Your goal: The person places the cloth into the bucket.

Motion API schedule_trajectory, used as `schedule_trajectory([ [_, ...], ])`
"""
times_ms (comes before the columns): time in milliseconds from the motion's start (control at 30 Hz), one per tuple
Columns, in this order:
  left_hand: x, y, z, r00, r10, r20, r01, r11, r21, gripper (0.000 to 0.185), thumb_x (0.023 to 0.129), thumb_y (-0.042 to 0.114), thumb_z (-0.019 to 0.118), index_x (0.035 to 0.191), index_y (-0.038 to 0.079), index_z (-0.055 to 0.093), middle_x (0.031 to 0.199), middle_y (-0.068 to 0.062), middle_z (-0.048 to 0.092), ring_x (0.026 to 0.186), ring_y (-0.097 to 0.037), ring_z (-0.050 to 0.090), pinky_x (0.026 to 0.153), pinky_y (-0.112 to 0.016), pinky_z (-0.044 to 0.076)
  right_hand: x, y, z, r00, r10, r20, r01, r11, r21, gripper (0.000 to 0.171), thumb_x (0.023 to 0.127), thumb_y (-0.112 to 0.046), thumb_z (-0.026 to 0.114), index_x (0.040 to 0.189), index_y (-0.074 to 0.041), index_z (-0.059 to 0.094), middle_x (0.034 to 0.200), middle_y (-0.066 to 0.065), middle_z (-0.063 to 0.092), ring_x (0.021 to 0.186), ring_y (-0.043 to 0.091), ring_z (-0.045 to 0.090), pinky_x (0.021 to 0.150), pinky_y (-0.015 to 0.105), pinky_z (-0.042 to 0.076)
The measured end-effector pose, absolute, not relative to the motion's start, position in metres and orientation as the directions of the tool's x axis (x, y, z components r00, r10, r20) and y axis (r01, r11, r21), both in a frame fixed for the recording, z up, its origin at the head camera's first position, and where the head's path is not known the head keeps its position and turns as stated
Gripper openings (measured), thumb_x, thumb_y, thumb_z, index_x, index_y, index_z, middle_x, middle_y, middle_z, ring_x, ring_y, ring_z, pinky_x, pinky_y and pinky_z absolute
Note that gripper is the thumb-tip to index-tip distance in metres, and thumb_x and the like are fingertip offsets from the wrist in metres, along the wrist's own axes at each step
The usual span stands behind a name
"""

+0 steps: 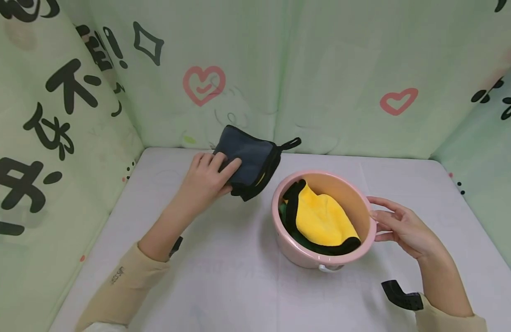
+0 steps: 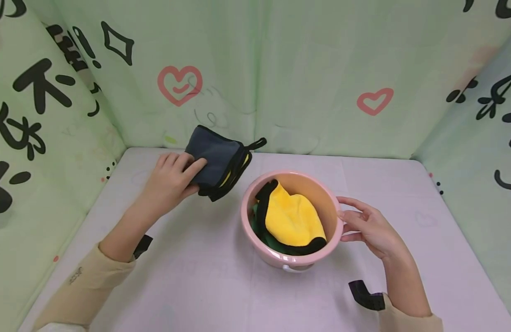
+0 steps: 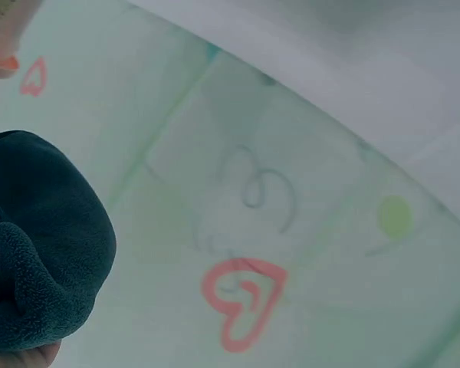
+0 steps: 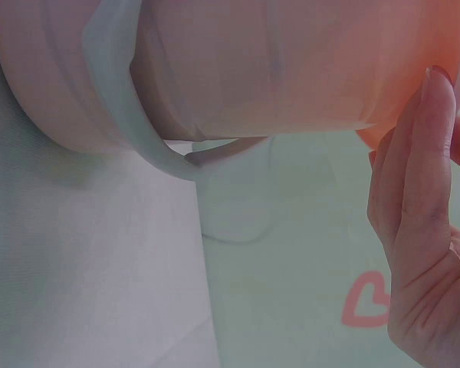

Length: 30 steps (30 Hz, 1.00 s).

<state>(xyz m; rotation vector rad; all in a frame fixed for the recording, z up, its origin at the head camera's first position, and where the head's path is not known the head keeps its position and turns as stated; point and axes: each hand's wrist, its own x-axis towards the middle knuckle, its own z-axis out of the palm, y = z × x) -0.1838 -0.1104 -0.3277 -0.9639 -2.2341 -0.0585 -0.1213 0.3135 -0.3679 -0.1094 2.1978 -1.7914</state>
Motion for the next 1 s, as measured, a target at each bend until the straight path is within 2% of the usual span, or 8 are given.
schedule_trajectory([
  [200,-0.181,-0.079,-0.317,-0.420,0.663,0.619,0.718,0.660,-0.220,0.047,0.074,0.024,0.076,0.113,0.011,0.055,0.092,-0.013,0.052,0.079,-0.031,0.050,0.078,-0.042,0.041,-0.122,0.313,-0.368,-0.950,-0.245,-0.194,0.138,0.229,-0.964,0.031,0.095,-0.012,0.048,0.114,-0.035,0.048,0.091,-0.007,0.068,0.072,0.016,0.066,0.061,0.032,0.054],
  [500,-0.170,-0.040,-0.315,-0.377,0.754,0.538,0.782,0.570,-0.250,0.048,0.079,0.033,0.070,0.119,0.014,0.053,0.095,-0.008,0.051,0.080,-0.025,0.050,0.081,-0.038,0.041,-0.123,0.312,-0.367,-0.949,-0.231,-0.214,0.164,0.218,-0.962,0.030,0.094,-0.012,0.049,0.114,-0.034,0.048,0.091,-0.007,0.068,0.073,0.016,0.066,0.061,0.032,0.054],
  [767,-0.157,-0.013,-0.321,-0.364,0.818,0.446,0.817,0.510,-0.268,0.050,0.080,0.039,0.068,0.120,0.018,0.049,0.099,-0.006,0.051,0.082,-0.023,0.050,0.082,-0.036,0.041,-0.123,0.314,-0.369,-0.946,-0.245,-0.213,0.167,0.194,-0.967,0.029,0.095,-0.012,0.048,0.115,-0.033,0.049,0.094,-0.008,0.066,0.073,0.016,0.066,0.062,0.031,0.055],
  [1000,-0.152,0.006,-0.331,-0.358,0.845,0.397,0.807,0.493,-0.323,0.044,0.082,0.039,0.064,0.121,0.023,0.050,0.101,-0.003,0.053,0.082,-0.022,0.050,0.080,-0.035,0.041,-0.123,0.316,-0.371,-0.943,-0.278,-0.184,0.155,0.124,-0.980,0.028,0.095,-0.007,0.045,0.106,-0.029,0.058,0.094,-0.008,0.067,0.074,0.014,0.066,0.061,0.029,0.055],
])
